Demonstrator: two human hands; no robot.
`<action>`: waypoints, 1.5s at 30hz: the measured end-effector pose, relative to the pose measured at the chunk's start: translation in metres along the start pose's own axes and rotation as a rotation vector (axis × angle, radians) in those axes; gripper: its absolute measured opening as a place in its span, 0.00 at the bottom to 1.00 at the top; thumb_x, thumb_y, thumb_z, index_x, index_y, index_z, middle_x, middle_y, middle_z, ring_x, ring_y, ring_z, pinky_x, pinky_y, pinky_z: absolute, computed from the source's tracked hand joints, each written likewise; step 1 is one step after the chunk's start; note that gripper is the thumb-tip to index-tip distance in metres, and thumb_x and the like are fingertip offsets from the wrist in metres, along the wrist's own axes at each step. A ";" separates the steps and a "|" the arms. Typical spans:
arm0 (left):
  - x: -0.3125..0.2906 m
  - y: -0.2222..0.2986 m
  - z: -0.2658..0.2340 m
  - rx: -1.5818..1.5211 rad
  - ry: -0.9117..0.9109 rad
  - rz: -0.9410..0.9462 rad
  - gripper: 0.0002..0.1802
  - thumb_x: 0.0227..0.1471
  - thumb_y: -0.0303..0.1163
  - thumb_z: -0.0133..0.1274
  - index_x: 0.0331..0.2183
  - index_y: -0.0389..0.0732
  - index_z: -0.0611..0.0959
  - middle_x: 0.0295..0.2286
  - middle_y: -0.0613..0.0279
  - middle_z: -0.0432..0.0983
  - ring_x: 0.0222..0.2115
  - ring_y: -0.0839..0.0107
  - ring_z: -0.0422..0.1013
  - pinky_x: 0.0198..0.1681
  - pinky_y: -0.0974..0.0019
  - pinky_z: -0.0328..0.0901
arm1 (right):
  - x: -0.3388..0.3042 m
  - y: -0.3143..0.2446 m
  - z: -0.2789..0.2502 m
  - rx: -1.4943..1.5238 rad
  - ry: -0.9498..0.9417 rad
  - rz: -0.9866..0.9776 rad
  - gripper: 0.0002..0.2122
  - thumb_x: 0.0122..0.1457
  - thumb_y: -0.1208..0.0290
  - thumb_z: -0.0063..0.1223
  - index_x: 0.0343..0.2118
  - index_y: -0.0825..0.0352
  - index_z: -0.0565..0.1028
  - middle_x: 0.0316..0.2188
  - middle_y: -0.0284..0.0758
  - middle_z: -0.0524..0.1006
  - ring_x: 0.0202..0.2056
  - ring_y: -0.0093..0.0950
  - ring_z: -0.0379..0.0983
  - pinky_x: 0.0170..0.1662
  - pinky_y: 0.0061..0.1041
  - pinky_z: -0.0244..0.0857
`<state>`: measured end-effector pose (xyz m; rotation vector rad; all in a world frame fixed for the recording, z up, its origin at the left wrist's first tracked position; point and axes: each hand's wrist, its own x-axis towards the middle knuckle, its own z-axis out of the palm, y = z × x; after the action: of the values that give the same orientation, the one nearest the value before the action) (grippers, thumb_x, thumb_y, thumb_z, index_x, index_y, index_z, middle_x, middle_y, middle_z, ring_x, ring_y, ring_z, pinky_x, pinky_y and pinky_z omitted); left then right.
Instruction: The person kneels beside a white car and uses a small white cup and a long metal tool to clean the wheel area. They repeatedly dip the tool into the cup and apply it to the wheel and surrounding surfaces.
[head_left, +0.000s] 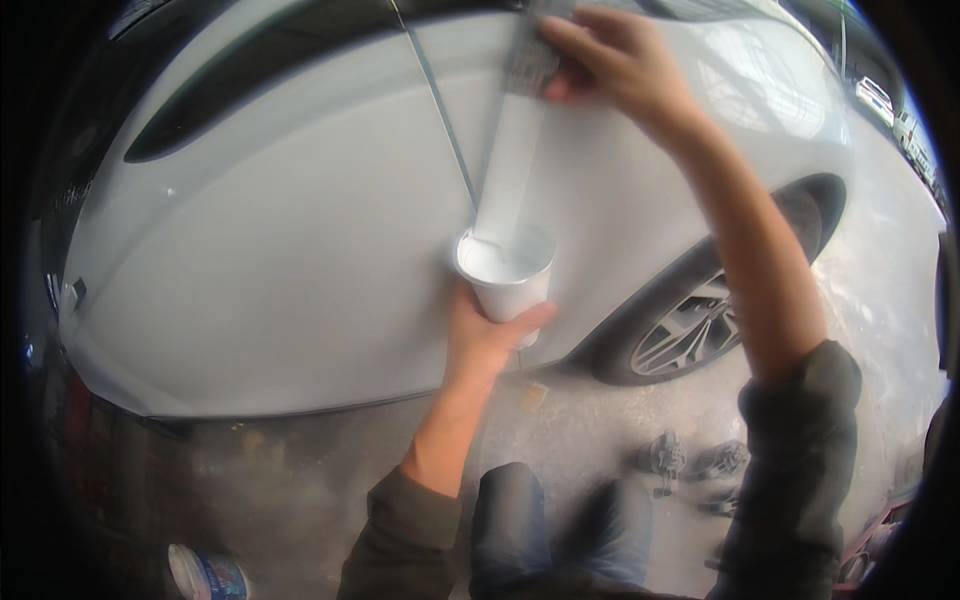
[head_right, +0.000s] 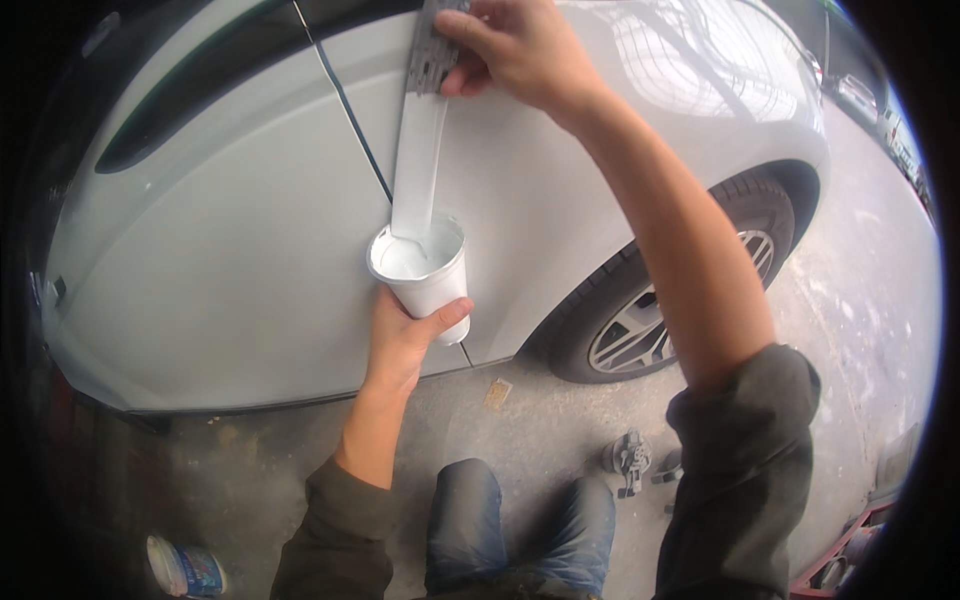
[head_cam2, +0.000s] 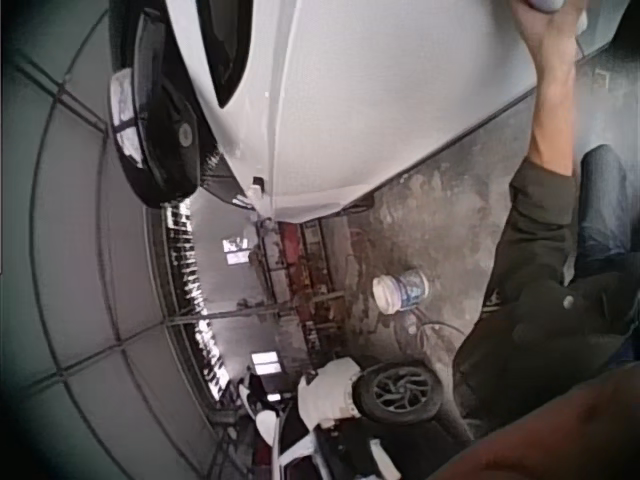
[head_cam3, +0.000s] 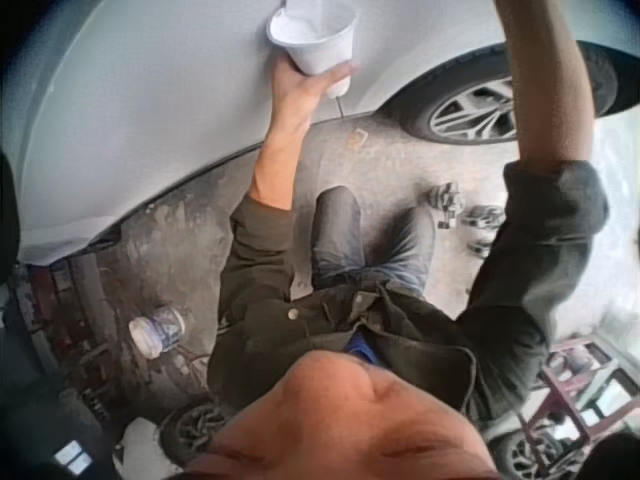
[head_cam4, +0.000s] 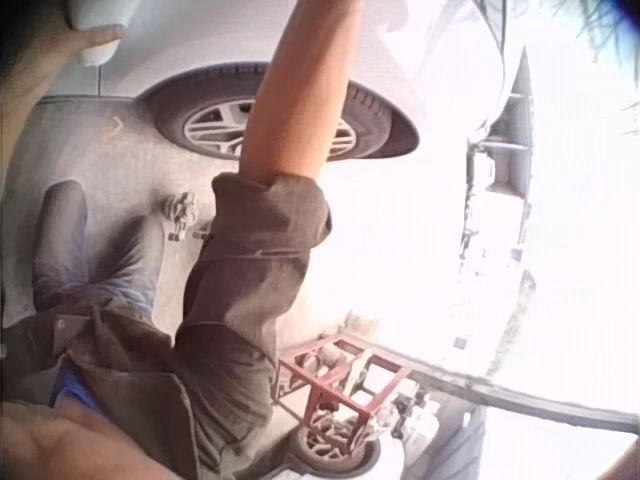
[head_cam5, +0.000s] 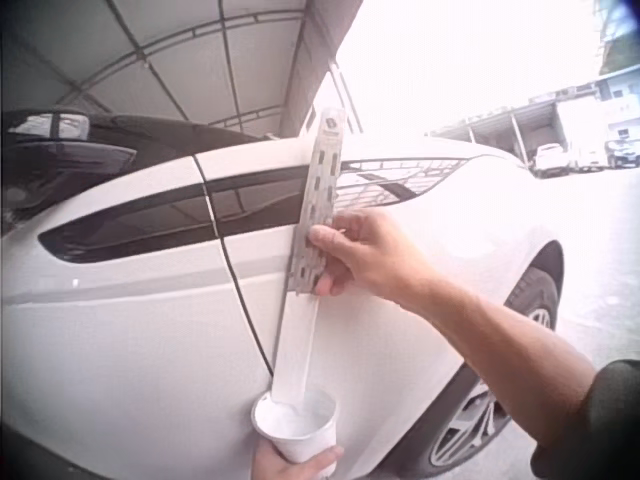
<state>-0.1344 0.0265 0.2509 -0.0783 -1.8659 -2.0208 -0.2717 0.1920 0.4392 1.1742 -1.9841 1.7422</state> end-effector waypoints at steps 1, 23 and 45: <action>0.000 0.002 -0.001 0.012 -0.003 -0.011 0.42 0.36 0.32 0.73 0.53 0.37 0.72 0.45 0.58 0.74 0.45 0.68 0.72 0.49 0.62 0.68 | -0.002 0.002 0.003 0.048 -0.011 -0.081 0.15 0.66 0.60 0.52 0.36 0.71 0.75 0.28 0.34 0.78 0.25 0.18 0.78 0.32 0.18 0.76; -0.011 0.011 -0.001 0.148 0.003 -0.126 0.43 0.37 0.33 0.73 0.54 0.38 0.70 0.47 0.57 0.73 0.49 0.66 0.70 0.52 0.59 0.66 | -0.027 -0.001 0.012 0.130 0.049 -0.021 0.12 0.66 0.68 0.51 0.30 0.72 0.73 0.21 0.35 0.78 0.20 0.22 0.77 0.22 0.21 0.70; 0.005 0.023 0.011 0.140 0.039 0.067 0.41 0.36 0.33 0.73 0.51 0.36 0.71 0.44 0.56 0.75 0.43 0.66 0.73 0.47 0.61 0.69 | -0.053 -0.016 0.044 -0.253 0.049 -0.063 0.12 0.64 0.70 0.51 0.29 0.74 0.71 0.17 0.42 0.76 0.16 0.31 0.76 0.22 0.29 0.68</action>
<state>-0.1338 0.0347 0.2758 -0.0615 -1.9477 -1.8293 -0.2124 0.1733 0.4052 1.0848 -2.0424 1.4262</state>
